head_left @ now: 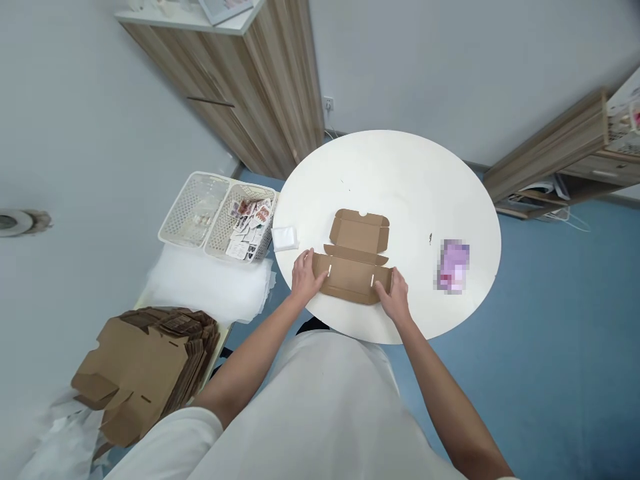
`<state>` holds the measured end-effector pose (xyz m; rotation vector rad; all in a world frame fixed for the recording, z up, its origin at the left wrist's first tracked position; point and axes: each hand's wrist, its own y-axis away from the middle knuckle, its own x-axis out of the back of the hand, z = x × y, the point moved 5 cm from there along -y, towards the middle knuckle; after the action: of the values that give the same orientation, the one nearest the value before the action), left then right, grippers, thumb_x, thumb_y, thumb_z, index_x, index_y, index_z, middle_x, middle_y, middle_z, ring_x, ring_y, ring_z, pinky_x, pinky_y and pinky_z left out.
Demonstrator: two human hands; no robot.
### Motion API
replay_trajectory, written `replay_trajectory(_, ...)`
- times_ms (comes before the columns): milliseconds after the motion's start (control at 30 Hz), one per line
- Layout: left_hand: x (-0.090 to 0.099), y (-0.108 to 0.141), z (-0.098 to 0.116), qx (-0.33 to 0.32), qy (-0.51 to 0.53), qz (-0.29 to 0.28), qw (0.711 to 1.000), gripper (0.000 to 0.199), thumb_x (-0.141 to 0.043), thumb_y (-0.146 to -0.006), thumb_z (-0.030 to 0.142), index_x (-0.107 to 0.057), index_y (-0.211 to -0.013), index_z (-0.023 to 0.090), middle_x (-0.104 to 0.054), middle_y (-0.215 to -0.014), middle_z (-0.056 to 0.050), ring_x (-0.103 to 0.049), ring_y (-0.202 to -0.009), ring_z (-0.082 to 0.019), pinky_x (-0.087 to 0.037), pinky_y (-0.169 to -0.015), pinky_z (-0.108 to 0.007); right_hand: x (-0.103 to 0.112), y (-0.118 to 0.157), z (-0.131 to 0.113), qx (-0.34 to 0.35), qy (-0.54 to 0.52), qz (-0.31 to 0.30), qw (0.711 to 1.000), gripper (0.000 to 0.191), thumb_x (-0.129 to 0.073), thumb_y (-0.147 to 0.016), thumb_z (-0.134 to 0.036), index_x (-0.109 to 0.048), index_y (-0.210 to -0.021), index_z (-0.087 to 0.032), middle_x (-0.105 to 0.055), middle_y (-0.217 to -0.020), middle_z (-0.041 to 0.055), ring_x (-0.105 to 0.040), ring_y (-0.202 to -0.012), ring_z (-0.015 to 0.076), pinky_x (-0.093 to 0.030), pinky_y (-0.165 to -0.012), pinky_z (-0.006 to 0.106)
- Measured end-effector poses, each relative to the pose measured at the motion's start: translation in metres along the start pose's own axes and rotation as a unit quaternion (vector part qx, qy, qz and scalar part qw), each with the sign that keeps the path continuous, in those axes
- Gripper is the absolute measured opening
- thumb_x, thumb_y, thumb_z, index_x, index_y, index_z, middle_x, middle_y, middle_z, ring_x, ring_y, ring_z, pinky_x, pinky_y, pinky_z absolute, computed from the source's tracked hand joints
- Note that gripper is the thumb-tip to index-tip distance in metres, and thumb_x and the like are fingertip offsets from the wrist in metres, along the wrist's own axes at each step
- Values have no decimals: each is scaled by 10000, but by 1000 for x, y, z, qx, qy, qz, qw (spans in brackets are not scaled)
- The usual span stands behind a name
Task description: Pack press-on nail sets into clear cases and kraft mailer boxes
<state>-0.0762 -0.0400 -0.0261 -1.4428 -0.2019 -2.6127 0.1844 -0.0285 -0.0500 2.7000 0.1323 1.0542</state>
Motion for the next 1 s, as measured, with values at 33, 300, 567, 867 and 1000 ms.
replay_trajectory(33, 2, 5, 5, -36, -19, -13, 999, 709, -588, -696, 407, -304, -1294, 153, -356, -1303, -161, -300, -1224, -300, -272, -986, -447, 6, -8, -5, 6, 18, 23, 1000, 698, -448, -754, -482, -251, -1325, -133, -304, -1370, 156, -233, -1269, 288, -223, -1001, 493)
replay_trajectory(300, -30, 32, 16, -215, -110, -202, 949, 534, -623, -675, 251, -441, -1176, 217, -479, -1211, -125, -408, -1133, -265, -149, -1018, -480, 4, -91, -21, -84, -100, -7, 991, 494, -465, -737, -412, -428, -1180, -197, -541, -1136, 112, -547, -946, 202, -436, -784, 354)
replay_trajectory(567, -29, 3, 13, -214, -178, -155, 948, 812, -630, -653, 295, -223, -1343, 163, -178, -1425, -158, -119, -1312, -297, -91, -1033, -497, -13, -87, -23, -59, -100, 4, 993, 375, -430, -693, -232, -552, -1045, -184, -618, -933, 50, -572, -690, 131, -463, -653, 285)
replay_trajectory(867, -34, -17, 14, -234, -234, -200, 922, 1129, -732, -481, 374, -90, -1381, 144, -84, -1450, -120, 111, -1309, -326, 38, -1027, -547, -10, -53, -48, 56, 123, -29, 990, 397, -397, -750, -264, -529, -1120, -207, -570, -1106, 71, -516, -1000, 215, -400, -853, 384)
replay_trajectory(1000, -35, -19, 15, -232, -222, -204, 925, 1118, -738, -482, 342, -99, -1380, 154, -103, -1447, -121, 91, -1315, -315, 51, -1025, -548, -23, -29, -67, 190, 316, -52, 928, 758, -538, -663, -517, -318, -1301, -173, -237, -1405, 136, -160, -1286, 330, -144, -996, 521)
